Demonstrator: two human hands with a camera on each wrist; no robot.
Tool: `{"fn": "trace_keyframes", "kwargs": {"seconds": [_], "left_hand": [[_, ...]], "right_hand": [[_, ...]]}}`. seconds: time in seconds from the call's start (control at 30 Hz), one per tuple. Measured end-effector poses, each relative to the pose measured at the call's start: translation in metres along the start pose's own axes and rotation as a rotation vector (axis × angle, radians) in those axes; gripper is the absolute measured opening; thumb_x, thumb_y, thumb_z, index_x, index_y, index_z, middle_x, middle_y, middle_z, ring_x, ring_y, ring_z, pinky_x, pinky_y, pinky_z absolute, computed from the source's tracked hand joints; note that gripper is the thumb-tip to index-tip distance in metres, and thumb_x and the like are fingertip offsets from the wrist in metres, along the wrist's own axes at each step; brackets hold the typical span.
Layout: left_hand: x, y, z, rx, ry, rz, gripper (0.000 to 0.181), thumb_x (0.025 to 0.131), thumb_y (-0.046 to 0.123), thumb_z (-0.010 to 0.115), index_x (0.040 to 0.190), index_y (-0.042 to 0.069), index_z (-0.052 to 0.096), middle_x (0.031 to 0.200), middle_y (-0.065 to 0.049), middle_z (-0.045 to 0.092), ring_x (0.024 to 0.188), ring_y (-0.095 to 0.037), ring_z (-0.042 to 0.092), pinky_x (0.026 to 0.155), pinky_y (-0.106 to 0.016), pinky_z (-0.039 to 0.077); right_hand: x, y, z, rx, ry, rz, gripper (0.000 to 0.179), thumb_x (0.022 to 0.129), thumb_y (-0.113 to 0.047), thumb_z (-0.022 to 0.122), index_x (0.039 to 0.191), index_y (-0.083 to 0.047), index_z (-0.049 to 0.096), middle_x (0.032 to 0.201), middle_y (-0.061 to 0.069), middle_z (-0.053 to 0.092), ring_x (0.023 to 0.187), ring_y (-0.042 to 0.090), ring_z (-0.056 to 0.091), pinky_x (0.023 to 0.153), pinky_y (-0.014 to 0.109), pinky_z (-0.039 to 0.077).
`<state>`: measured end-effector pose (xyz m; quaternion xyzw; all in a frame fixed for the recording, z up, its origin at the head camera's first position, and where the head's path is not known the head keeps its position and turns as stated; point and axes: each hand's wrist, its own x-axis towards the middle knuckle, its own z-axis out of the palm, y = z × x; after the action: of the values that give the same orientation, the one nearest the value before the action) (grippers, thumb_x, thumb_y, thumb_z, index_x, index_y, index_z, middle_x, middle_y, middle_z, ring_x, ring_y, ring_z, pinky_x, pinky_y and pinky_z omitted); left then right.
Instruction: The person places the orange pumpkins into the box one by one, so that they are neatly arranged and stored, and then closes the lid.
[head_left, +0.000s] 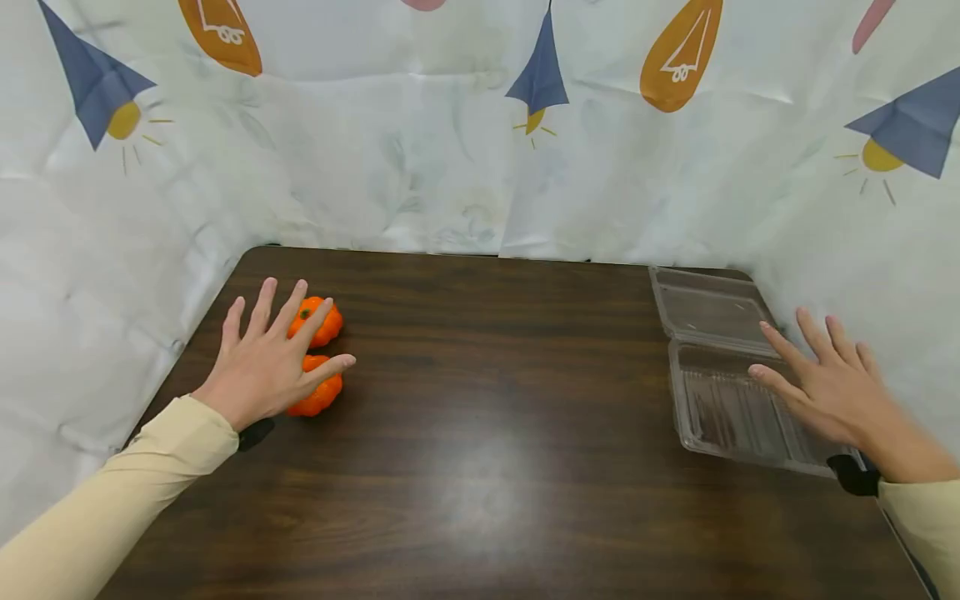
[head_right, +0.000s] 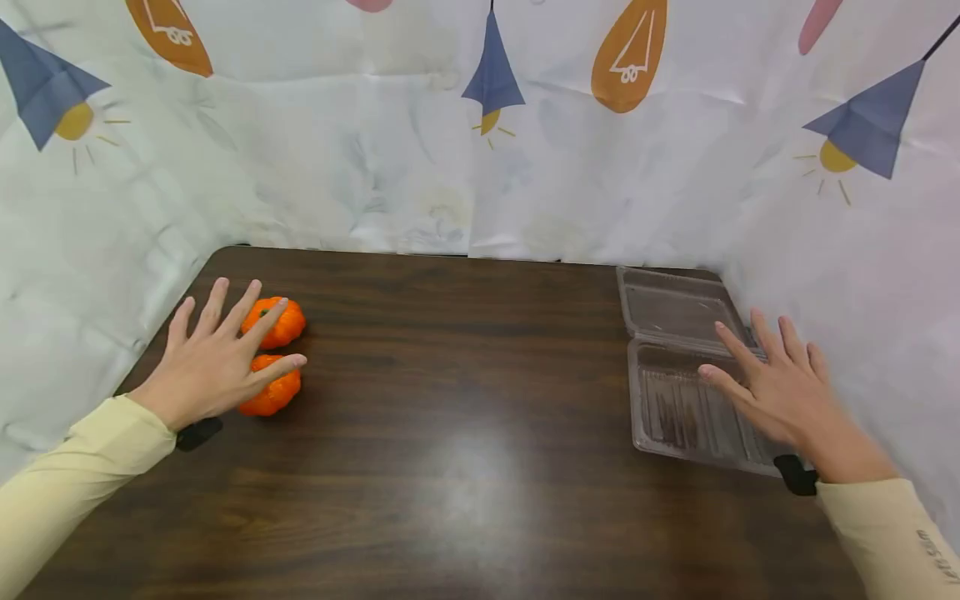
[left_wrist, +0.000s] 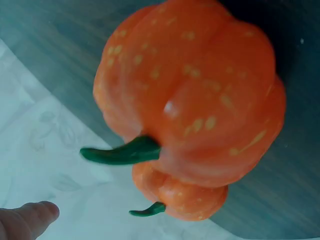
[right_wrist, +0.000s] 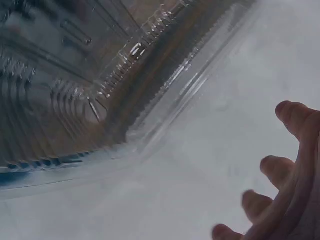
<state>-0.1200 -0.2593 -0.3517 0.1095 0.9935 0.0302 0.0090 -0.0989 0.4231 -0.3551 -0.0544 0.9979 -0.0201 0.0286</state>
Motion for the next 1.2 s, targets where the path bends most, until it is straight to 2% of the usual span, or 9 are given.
{"fn": "trace_keyframes", "kwargs": {"seconds": [0.3, 0.5, 0.67, 0.77, 0.83, 0.97, 1.07, 1.13, 1.2], "left_hand": [[-0.009, -0.001, 0.013, -0.021, 0.121, 0.064, 0.088, 0.094, 0.067, 0.061, 0.160, 0.013, 0.037, 0.170, -0.023, 0.023, 0.155, -0.051, 0.017, 0.108, -0.072, 0.026], [-0.020, -0.005, 0.025, -0.084, 0.212, 0.119, 0.081, 0.091, 0.053, 0.074, 0.152, 0.007, 0.046, 0.158, -0.025, 0.040, 0.142, -0.054, 0.036, 0.095, -0.075, 0.040], [-0.026, -0.008, 0.033, -0.133, 0.279, 0.142, 0.071, 0.086, 0.040, 0.082, 0.138, 0.000, 0.057, 0.139, -0.026, 0.051, 0.121, -0.051, 0.046, 0.093, -0.063, 0.047], [-0.027, -0.008, 0.036, -0.173, 0.258, 0.114, 0.066, 0.087, 0.040, 0.081, 0.136, 0.001, 0.058, 0.133, -0.024, 0.052, 0.111, -0.045, 0.048, 0.079, -0.056, 0.052], [-0.027, -0.008, 0.037, -0.192, 0.233, 0.091, 0.065, 0.089, 0.041, 0.079, 0.137, 0.003, 0.057, 0.132, -0.023, 0.052, 0.107, -0.042, 0.049, 0.071, -0.055, 0.053], [-0.028, -0.007, 0.040, -0.216, 0.195, 0.067, 0.064, 0.091, 0.043, 0.077, 0.138, 0.005, 0.056, 0.133, -0.022, 0.052, 0.105, -0.040, 0.051, 0.071, -0.055, 0.052], [-0.029, -0.007, 0.041, -0.226, 0.197, 0.065, 0.064, 0.090, 0.040, 0.079, 0.138, 0.004, 0.056, 0.131, -0.022, 0.054, 0.104, -0.040, 0.051, 0.074, -0.055, 0.051], [-0.029, -0.008, 0.043, -0.235, 0.202, 0.071, 0.063, 0.089, 0.036, 0.080, 0.136, 0.002, 0.056, 0.129, -0.023, 0.055, 0.104, -0.042, 0.051, 0.078, -0.055, 0.050], [-0.029, -0.010, 0.045, -0.242, 0.210, 0.086, 0.064, 0.087, 0.033, 0.082, 0.135, -0.001, 0.057, 0.126, -0.025, 0.057, 0.105, -0.044, 0.051, 0.082, -0.056, 0.048]], "right_hand": [[-0.009, 0.029, 0.007, 0.264, 0.014, -0.026, 0.067, 0.113, -0.034, 0.038, 0.167, -0.012, 0.005, 0.170, 0.029, -0.018, 0.151, 0.066, -0.010, 0.110, 0.088, 0.002], [-0.012, 0.037, 0.009, 0.302, 0.003, 0.036, 0.065, 0.114, -0.034, 0.031, 0.167, -0.008, 0.004, 0.169, 0.034, -0.012, 0.149, 0.068, -0.002, 0.098, 0.088, 0.016], [-0.016, 0.050, 0.017, 0.328, 0.024, 0.036, 0.061, 0.115, -0.029, 0.026, 0.165, -0.001, 0.005, 0.163, 0.044, 0.001, 0.147, 0.070, 0.002, 0.103, 0.088, 0.012], [-0.015, 0.055, 0.018, 0.355, 0.006, 0.033, 0.062, 0.115, -0.027, 0.026, 0.164, 0.004, 0.004, 0.159, 0.049, 0.008, 0.142, 0.073, 0.010, 0.103, 0.086, 0.016], [-0.015, 0.057, 0.017, 0.364, -0.022, 0.039, 0.063, 0.115, -0.027, 0.027, 0.162, 0.009, 0.004, 0.156, 0.052, 0.011, 0.134, 0.076, 0.025, 0.100, 0.083, 0.028], [-0.015, 0.063, 0.015, 0.365, -0.118, 0.109, 0.071, 0.114, -0.032, 0.030, 0.159, 0.015, 0.001, 0.152, 0.056, 0.007, 0.113, 0.076, 0.047, 0.081, 0.073, 0.049], [-0.017, 0.070, 0.016, 0.370, -0.174, 0.171, 0.077, 0.114, -0.036, 0.034, 0.156, 0.019, 0.001, 0.148, 0.059, 0.013, 0.109, 0.071, 0.055, 0.079, 0.070, 0.050], [-0.019, 0.074, 0.020, 0.393, -0.179, 0.196, 0.077, 0.113, -0.035, 0.037, 0.154, 0.023, 0.007, 0.143, 0.058, 0.027, 0.095, 0.048, 0.072, 0.080, 0.069, 0.049], [-0.021, 0.078, 0.024, 0.436, -0.179, 0.218, 0.073, 0.113, -0.033, 0.038, 0.153, 0.024, 0.014, 0.136, 0.055, 0.043, 0.083, 0.015, 0.074, 0.083, 0.070, 0.047]]}}
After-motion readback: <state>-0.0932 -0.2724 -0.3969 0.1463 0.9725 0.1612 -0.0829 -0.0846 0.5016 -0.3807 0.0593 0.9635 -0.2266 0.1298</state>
